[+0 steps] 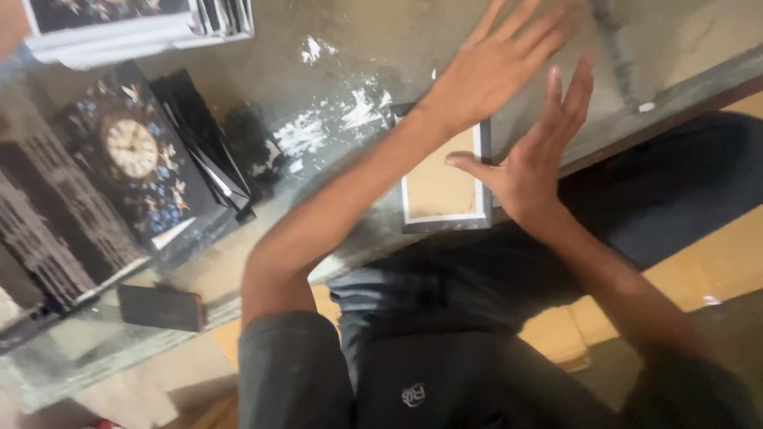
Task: The person sits on the floor and repeatedly picks up a printed card and a plain backing sheet, aligns them, and presses them together to form a finished unit. The person then places the completed unit onto a growing stack on the table.
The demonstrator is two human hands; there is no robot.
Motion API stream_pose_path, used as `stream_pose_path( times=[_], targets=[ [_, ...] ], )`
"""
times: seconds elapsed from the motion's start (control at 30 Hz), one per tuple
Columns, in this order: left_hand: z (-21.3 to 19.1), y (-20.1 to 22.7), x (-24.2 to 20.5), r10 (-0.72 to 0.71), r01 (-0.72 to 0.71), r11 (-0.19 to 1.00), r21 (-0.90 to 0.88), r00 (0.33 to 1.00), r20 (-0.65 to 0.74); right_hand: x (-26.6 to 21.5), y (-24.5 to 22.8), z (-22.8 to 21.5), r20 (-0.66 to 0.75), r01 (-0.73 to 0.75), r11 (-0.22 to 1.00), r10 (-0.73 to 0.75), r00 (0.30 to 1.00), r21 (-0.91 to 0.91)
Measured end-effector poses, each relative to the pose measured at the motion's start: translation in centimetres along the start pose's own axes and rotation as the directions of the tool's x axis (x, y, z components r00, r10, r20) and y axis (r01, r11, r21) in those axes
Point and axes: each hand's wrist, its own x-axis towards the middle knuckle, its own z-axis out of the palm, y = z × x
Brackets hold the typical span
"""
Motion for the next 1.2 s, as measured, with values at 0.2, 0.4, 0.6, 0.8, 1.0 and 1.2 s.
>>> stream_pose_path(
  times=[0.2,0.4,0.6,0.8,1.0,1.2],
  targets=[
    [2.1,-1.7,-0.6,0.321,-0.289,0.939,0.188,0.931,-0.173,1.1,-0.9,0.0,-0.013,-0.041,0.999,0.041,0.999,0.016],
    [-0.6,-0.3,-1.9,-0.278,0.246,0.957,-0.154,0.929,-0.245,1.9,-2.7,-1.9,0.181,0.021,0.992,-0.044,0.983,0.127],
    [-3.8,0.0,-6.9,-0.285,0.286,0.957,-0.043,0.958,0.042,1.2,-3.3,-2.7,0.294,0.169,0.967,-0.221,0.930,0.192],
    [-15.2,0.4,-14.0,-0.448,0.317,0.800,-0.510,0.880,-0.156,0.5,-1.9,-3.0,0.023,0.125,0.977,-0.131,0.991,0.172],
    [-22.3,2.1,-26.2,-0.866,0.677,0.448,-0.584,0.165,-0.473,1.4,-1.3,-3.9,-0.122,0.083,0.952,-0.049,0.991,0.294],
    [-20.7,1.9,-27.9,-0.667,0.875,0.408,0.259,0.480,-0.569,1.4,-1.7,-2.3,-0.130,0.117,0.975,-0.093,0.987,0.187]
  ],
)
